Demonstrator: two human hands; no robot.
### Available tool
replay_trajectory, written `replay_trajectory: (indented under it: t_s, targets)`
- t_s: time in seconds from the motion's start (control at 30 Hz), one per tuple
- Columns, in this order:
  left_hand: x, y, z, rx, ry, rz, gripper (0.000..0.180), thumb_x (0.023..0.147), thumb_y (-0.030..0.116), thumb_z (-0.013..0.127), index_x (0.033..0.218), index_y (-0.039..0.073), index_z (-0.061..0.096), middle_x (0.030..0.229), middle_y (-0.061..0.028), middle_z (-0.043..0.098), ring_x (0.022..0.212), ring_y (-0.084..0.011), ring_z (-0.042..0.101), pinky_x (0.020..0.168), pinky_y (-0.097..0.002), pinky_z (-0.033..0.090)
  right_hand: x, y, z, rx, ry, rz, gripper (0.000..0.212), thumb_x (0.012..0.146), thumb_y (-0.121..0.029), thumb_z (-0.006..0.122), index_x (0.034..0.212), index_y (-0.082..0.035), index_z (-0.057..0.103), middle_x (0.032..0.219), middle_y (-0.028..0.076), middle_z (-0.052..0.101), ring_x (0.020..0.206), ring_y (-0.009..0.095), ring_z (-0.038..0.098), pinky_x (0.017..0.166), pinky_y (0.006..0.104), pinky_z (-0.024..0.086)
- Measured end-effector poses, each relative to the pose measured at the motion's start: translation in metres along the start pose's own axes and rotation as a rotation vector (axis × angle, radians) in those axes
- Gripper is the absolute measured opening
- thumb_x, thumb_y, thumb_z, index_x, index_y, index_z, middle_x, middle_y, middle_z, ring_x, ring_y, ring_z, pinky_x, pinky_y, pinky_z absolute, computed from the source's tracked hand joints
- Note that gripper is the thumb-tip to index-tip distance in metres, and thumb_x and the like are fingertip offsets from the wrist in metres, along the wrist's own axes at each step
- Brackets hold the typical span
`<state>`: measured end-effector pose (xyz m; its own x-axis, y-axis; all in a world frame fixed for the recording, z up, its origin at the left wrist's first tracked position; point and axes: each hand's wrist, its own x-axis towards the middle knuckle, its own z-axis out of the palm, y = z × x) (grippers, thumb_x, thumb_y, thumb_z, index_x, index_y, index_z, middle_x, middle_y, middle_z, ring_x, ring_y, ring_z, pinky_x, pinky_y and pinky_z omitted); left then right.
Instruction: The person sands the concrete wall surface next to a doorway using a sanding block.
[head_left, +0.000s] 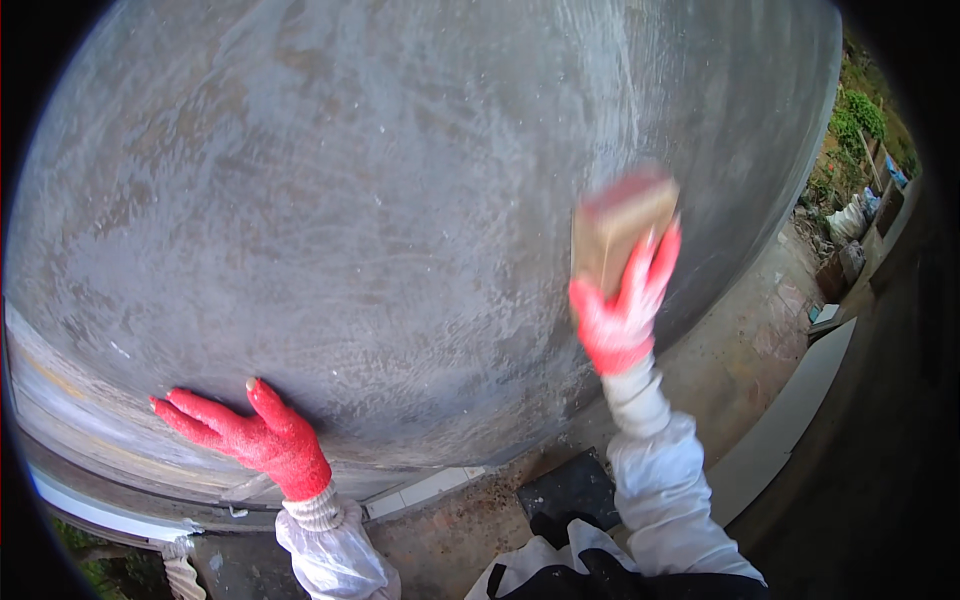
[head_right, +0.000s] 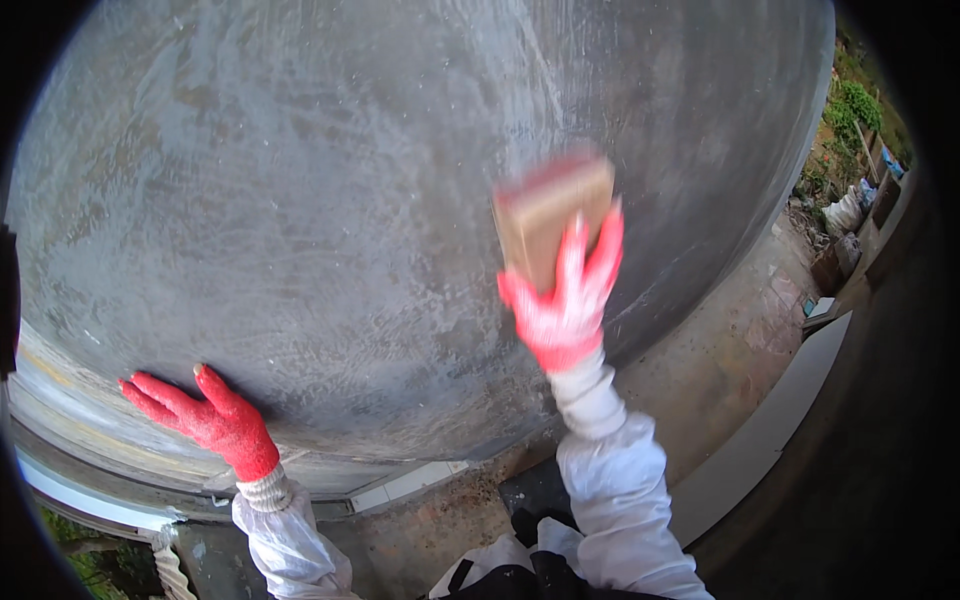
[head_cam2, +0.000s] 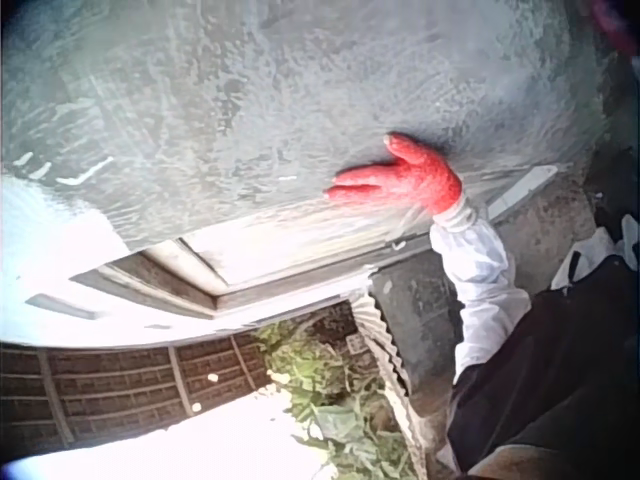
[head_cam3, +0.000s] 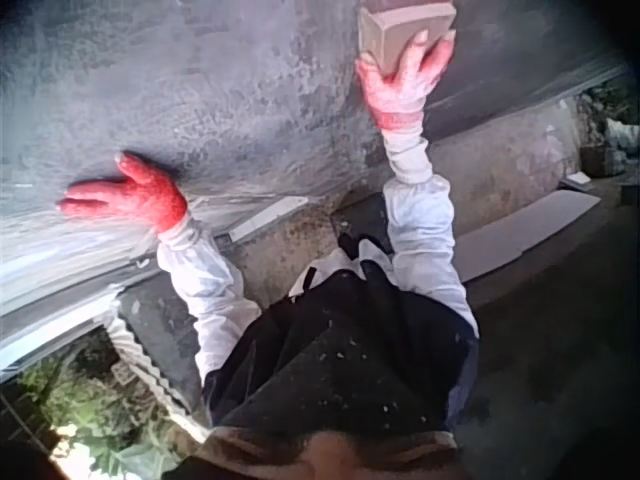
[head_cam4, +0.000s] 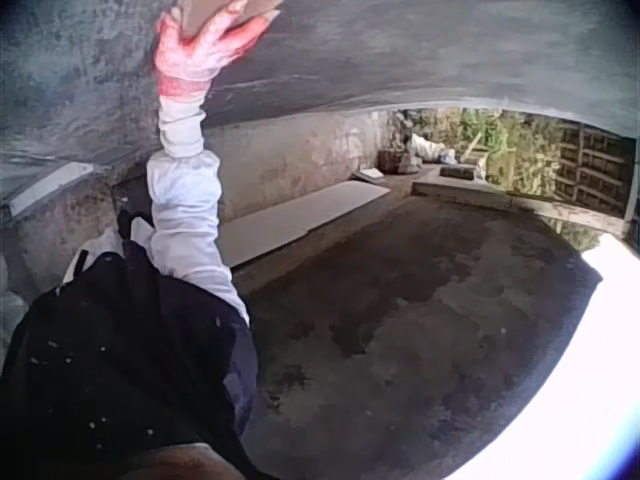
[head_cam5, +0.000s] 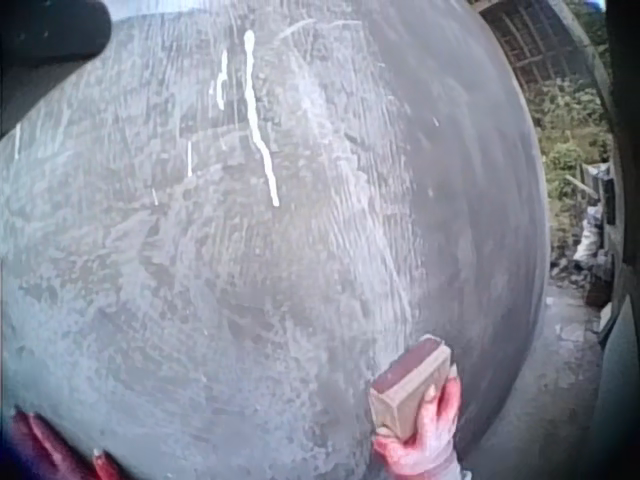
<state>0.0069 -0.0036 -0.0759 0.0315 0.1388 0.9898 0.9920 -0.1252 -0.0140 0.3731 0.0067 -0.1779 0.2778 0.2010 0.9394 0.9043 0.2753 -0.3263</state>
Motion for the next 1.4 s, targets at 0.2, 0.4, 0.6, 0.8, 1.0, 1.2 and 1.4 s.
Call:
replay_trajectory:
  t_s: [0.2,0.4,0.6,0.8,1.0,1.2,1.4]
  targets:
    - [0.002,0.010,0.007,-0.025,0.012,-0.008,0.073,0.105,0.035,0.054,0.158,-0.006,0.024,0.166,-0.0282,0.016,0.154,-0.0437,0.018,0.124,-0.0512,0.018,-0.202,0.058,-0.014,-0.070,-0.251,0.008,0.123,0.071,-0.038,0.091,0.164,-0.017,0.013,0.155,0.043,0.019,0.135,0.065,0.034,0.106,0.0687,0.036]
    - [-0.003,0.004,0.007,0.024,-0.005,-0.070,0.075,0.106,0.038,0.051,0.158,-0.008,0.022,0.165,-0.0300,0.016,0.154,-0.0420,0.018,0.124,-0.0486,0.018,0.017,0.025,-0.008,0.026,0.034,-0.164,0.101,0.063,-0.032,0.093,0.150,-0.013,0.047,0.152,0.038,0.032,0.126,0.059,0.046,0.100,0.0620,0.044]
    - [0.003,0.010,0.009,0.029,0.010,-0.073,0.069,0.105,0.034,0.051,0.153,-0.010,0.027,0.161,-0.0328,0.022,0.150,-0.0446,0.022,0.122,-0.0478,0.020,0.031,0.019,-0.010,0.062,-0.006,-0.142,0.105,0.063,-0.032,0.092,0.155,-0.018,0.043,0.156,0.035,0.028,0.129,0.056,0.044,0.101,0.0596,0.043]
    - [0.007,0.015,0.008,0.063,0.012,-0.074,0.063,0.106,0.030,0.048,0.149,-0.012,0.030,0.158,-0.0313,0.027,0.145,-0.0440,0.028,0.120,-0.0467,0.023,-0.119,0.067,0.003,0.234,-0.158,-0.160,0.104,0.062,-0.034,0.096,0.151,-0.032,0.044,0.162,0.023,0.024,0.125,0.055,0.046,0.097,0.0616,0.044]
    - [-0.003,0.003,0.011,0.102,0.011,-0.059,0.068,0.108,0.033,0.047,0.158,-0.006,0.023,0.166,-0.0264,0.019,0.154,-0.0386,0.019,0.124,-0.0463,0.019,0.060,0.024,-0.016,0.189,-0.028,-0.177,0.097,0.056,-0.032,0.095,0.145,-0.029,0.056,0.155,0.029,0.035,0.121,0.051,0.051,0.097,0.0585,0.046]
    - [-0.005,-0.009,0.002,0.126,0.091,-0.049,0.063,0.109,0.030,0.045,0.159,-0.004,0.024,0.165,-0.0247,0.024,0.154,-0.0375,0.022,0.124,-0.0455,0.020,-0.034,0.032,-0.001,0.142,-0.055,-0.089,0.106,0.060,-0.037,0.096,0.151,-0.021,0.045,0.154,0.033,0.031,0.126,0.058,0.045,0.096,0.0655,0.044]
    - [-0.010,0.007,0.016,0.012,0.112,-0.089,0.059,0.111,0.029,0.042,0.160,0.000,0.025,0.166,-0.0194,0.026,0.154,-0.0321,0.023,0.125,-0.0419,0.020,-0.213,0.090,0.001,0.137,-0.187,-0.082,0.121,0.059,-0.040,0.098,0.158,-0.029,0.030,0.159,0.028,0.025,0.125,0.056,0.045,0.094,0.0635,0.045]
